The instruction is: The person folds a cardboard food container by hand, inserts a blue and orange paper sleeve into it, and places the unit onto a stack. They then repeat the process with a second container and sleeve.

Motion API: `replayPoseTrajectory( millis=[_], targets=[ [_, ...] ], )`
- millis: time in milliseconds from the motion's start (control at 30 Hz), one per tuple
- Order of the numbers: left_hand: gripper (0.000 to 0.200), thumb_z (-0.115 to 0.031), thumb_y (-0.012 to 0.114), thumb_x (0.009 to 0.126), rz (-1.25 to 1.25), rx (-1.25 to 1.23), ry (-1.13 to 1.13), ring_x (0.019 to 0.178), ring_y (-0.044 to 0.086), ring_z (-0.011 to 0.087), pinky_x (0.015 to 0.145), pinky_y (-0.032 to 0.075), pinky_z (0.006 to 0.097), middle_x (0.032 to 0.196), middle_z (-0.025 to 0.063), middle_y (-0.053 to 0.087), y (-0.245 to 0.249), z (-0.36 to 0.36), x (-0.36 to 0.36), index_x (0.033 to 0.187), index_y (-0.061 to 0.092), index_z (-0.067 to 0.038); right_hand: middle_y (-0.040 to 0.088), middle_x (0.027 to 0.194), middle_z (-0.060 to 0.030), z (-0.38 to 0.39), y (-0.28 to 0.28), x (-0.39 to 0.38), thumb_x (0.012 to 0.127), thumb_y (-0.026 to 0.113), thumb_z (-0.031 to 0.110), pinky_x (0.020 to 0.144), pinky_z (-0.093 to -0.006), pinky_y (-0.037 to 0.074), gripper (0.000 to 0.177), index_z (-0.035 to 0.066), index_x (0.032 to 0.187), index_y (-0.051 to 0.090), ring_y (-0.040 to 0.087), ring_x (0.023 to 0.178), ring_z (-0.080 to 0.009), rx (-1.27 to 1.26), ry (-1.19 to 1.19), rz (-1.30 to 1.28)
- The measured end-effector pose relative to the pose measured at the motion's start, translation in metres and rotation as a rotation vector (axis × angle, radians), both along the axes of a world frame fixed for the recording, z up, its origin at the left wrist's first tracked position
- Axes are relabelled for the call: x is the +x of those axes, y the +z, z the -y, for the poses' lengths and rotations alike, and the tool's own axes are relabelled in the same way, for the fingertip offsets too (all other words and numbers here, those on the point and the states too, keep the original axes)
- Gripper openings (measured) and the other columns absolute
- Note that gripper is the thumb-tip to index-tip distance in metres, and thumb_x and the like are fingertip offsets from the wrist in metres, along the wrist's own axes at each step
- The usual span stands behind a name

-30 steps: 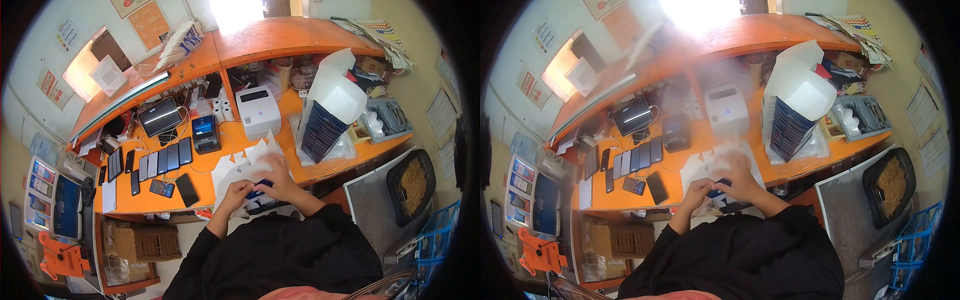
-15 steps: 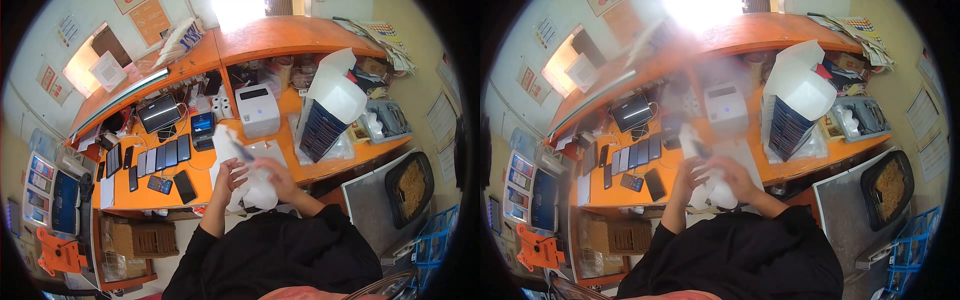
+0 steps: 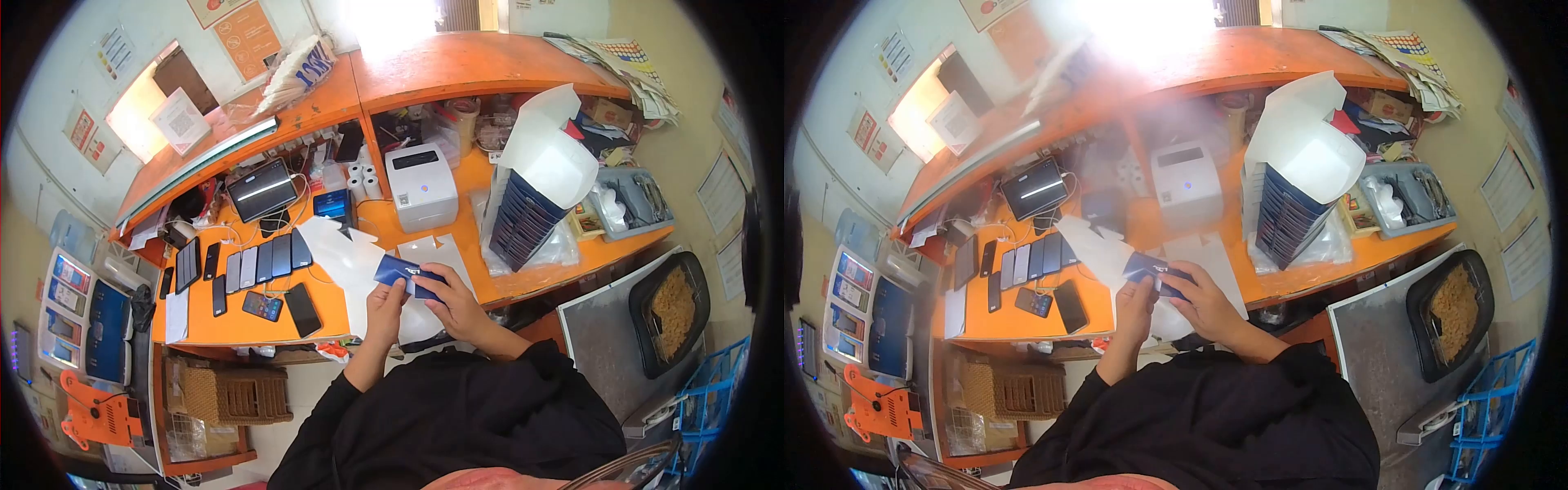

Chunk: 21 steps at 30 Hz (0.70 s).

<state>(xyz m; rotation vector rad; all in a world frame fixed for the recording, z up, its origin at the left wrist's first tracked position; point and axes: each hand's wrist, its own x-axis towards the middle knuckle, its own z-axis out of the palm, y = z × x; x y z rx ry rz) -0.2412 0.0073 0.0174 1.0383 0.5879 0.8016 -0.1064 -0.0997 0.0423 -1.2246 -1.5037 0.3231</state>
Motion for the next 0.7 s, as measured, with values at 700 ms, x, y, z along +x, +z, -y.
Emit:
replayPoseTrajectory(
  millis=[700],
  targets=[
    [0.035,-0.016,0.056,0.095,-0.159,0.668,-0.238,0.121,0.051,0.0272,0.103,0.037,0.0354,0.127,0.0157,0.055,-0.044,0.011,-0.037,0.124,0.056,0.002,0.047,0.136,-0.0179,-0.004,-0.065,-0.016,0.099,0.042,0.006,0.084,-0.0292,0.051,0.052,0.004,0.150,0.029,0.057,0.112,-0.0274,-0.163,-0.167,-0.168]
  ],
)
